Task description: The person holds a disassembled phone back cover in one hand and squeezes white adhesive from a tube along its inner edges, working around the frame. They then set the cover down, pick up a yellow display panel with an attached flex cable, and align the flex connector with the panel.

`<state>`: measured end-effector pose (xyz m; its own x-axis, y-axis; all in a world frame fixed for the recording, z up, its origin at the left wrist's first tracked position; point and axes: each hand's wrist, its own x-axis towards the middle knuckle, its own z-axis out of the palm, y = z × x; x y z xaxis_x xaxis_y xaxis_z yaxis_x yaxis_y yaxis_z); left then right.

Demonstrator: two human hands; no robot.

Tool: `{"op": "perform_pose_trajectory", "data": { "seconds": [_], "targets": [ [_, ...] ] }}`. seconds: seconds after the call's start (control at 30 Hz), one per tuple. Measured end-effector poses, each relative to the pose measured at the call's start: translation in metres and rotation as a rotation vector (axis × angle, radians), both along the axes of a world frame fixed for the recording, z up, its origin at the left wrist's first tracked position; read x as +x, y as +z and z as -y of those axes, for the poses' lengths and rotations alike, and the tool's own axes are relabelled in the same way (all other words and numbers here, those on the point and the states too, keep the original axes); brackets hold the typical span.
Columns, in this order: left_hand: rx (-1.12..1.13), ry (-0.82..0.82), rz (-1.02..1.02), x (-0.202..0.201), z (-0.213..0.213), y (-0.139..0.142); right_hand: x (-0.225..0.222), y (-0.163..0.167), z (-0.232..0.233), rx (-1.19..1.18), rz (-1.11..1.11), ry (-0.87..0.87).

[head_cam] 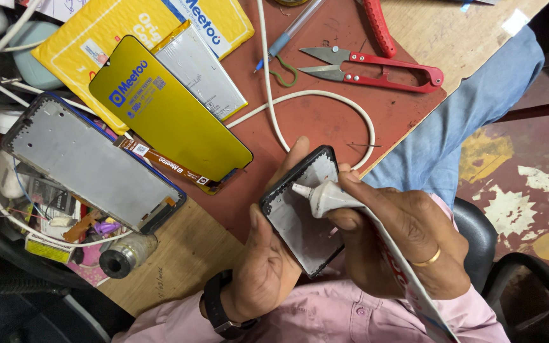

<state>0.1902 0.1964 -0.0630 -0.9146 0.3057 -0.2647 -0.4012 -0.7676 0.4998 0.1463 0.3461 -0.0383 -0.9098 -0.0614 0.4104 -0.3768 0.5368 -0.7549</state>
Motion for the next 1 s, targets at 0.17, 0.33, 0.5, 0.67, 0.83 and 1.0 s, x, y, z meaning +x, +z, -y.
{"op": "perform_pose_trajectory", "data": {
  "seconds": [0.17, 0.33, 0.5, 0.67, 0.83, 1.0],
  "targets": [
    [0.007, -0.003, -0.001, 0.0016, 0.0001, 0.0001, -0.0011, 0.0003, -0.0008, -0.007, -0.012, 0.029],
    [-0.008, 0.003, 0.000, 0.0033, -0.0007, -0.0002, -0.0008, 0.0010, -0.0013, -0.006, -0.007, 0.023],
    [0.007, 0.008, 0.000, 0.0040, -0.0012, 0.0002, -0.0002, 0.0021, -0.0021, -0.006, 0.023, 0.025],
    [0.004, 0.007, 0.003, 0.0038, -0.0009, -0.0002, 0.0012, 0.0027, -0.0029, -0.008, 0.047, 0.021],
    [-0.006, -0.002, 0.010, 0.0049, -0.0002, -0.0003, 0.0036, 0.0020, -0.0053, 0.018, 0.092, 0.019],
    [-0.010, 0.008, -0.014, 0.0048, -0.0006, -0.0017, 0.0045, -0.0025, -0.0058, 0.002, 0.033, 0.013]
  ]
}}
